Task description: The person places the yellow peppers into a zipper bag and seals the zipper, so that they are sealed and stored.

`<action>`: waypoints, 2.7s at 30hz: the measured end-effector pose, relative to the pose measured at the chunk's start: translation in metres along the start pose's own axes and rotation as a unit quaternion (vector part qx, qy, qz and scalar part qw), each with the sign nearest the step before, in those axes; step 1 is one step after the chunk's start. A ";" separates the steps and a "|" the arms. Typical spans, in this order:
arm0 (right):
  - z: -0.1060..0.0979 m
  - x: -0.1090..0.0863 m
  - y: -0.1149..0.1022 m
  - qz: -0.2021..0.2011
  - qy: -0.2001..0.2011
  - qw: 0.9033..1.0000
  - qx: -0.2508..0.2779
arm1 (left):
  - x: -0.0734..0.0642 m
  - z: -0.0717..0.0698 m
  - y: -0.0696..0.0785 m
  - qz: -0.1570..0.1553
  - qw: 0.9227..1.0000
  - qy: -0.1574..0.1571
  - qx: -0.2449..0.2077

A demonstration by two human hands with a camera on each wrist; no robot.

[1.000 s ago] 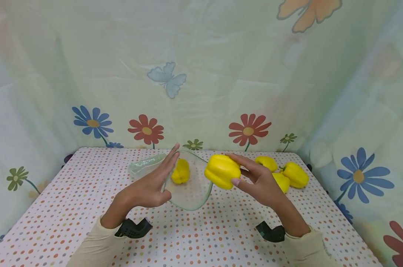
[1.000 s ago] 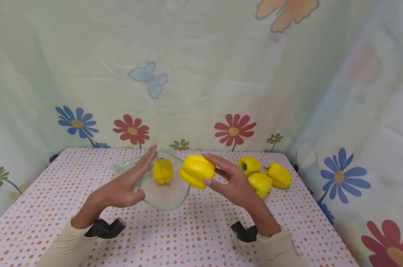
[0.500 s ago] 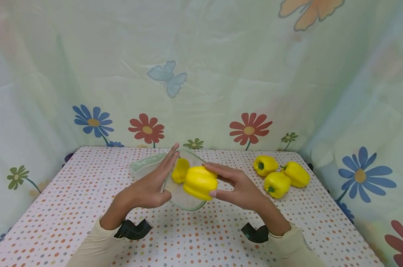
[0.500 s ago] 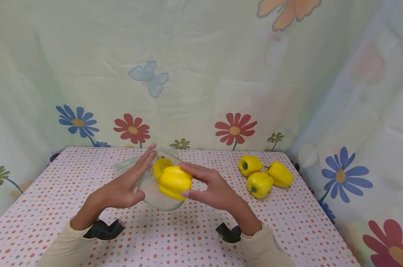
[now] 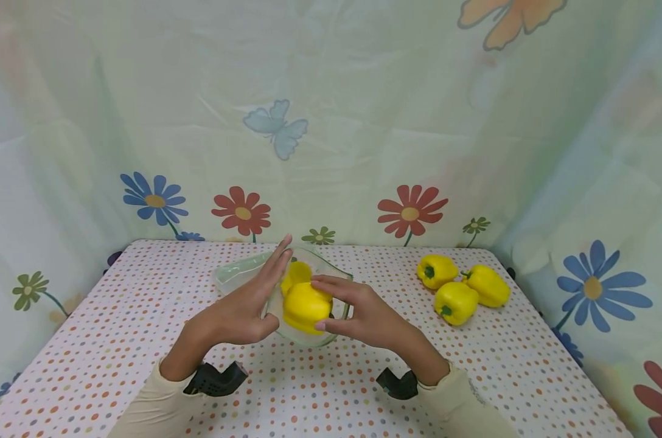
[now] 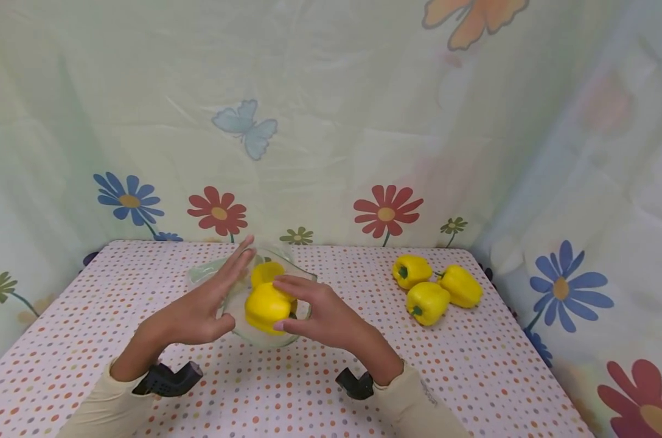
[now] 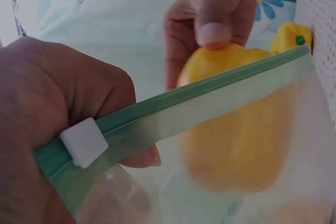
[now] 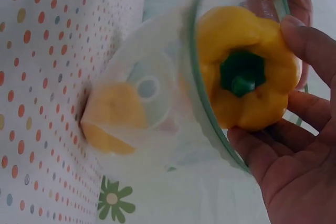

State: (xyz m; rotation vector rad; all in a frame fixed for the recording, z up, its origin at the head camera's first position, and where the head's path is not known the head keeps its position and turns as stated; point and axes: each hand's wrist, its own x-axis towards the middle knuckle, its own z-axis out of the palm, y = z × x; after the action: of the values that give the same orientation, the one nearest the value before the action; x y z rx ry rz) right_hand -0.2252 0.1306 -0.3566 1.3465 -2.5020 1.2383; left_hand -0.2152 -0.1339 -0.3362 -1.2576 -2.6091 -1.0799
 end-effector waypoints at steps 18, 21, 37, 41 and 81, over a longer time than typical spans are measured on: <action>0.012 0.003 -0.001 0.114 0.012 0.990 -0.085 | 0.001 0.003 0.001 -0.003 1.000 -0.015 0.000; 0.012 0.004 -0.001 0.121 0.022 0.988 -0.091 | 0.002 0.003 0.002 -0.003 1.000 -0.015 0.004; 0.020 0.001 -0.003 0.164 0.034 0.977 -0.135 | 0.001 0.003 0.004 0.006 1.000 -0.014 0.013; 0.016 -0.001 -0.005 0.158 0.056 0.976 -0.138 | 0.000 0.002 0.004 0.009 1.000 -0.012 0.014; -0.077 -0.114 0.068 0.147 0.243 0.938 -0.200 | 0.000 -0.002 0.011 0.015 1.000 0.007 0.001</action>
State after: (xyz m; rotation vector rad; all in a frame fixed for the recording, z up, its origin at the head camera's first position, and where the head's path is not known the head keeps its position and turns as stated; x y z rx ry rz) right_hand -0.2272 0.2799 -0.3904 0.5114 -2.4444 0.8795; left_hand -0.2077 -0.1303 -0.3285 -1.2795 -2.5707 -1.0776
